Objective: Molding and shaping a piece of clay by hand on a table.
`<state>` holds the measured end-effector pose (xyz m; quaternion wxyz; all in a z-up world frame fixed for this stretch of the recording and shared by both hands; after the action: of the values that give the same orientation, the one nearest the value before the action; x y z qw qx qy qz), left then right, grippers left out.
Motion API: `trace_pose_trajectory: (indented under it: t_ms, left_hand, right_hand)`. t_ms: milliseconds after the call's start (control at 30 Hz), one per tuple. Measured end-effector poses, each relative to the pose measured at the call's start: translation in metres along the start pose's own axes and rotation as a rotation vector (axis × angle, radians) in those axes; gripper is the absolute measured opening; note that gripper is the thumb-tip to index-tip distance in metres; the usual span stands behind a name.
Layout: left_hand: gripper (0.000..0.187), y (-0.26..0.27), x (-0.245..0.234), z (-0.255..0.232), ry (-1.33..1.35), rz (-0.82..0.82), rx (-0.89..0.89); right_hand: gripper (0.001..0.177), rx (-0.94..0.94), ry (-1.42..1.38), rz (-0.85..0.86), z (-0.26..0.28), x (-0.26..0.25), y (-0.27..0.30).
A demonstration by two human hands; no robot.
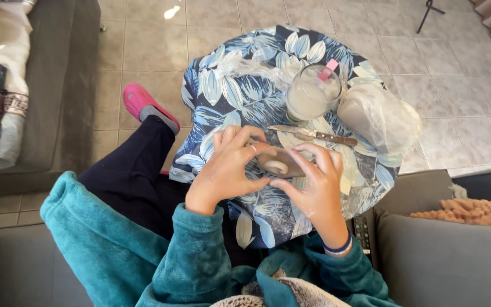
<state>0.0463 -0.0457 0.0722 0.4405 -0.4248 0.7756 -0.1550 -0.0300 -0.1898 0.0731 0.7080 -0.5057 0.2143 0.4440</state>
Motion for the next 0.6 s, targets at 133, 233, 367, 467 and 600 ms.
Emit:
trace_pose_trajectory:
  t_ms: [133, 233, 367, 467, 600]
  left_hand:
    - [0.067, 0.001, -0.025, 0.004, -0.013, -0.054, 0.003]
    - [0.062, 0.013, -0.04, 0.028, -0.114, -0.263, -0.083]
    - [0.063, 0.013, -0.032, 0.044, -0.258, -0.266, -0.182]
    - [0.051, 0.014, -0.008, 0.048, -0.283, -0.155, -0.103]
    - [0.032, 0.014, 0.004, 0.056, -0.308, -0.102, -0.146]
  right_hand:
    - [0.079, -0.018, -0.004, -0.104, -0.001, -0.021, 0.004]
    - [0.077, 0.029, -0.066, -0.144, -0.015, -0.028, 0.009]
    - [0.056, 0.059, -0.113, -0.148, -0.023, -0.031, 0.01]
    - [0.044, 0.076, -0.139, -0.167, -0.025, -0.034, 0.011]
    - [0.034, 0.078, -0.114, -0.184, -0.029, -0.036, 0.011]
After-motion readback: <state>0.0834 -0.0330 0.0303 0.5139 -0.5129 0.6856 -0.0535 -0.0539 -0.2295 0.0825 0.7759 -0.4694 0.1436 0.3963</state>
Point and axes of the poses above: each hand's wrist, its own y-axis away from the middle knuckle, its own x-axis out of the palm, z = x × y, the point moved 9 cm from there along -y, towards the middle knuckle, and after that the axes turned 6 degrees about x, right-handed, at the moved point
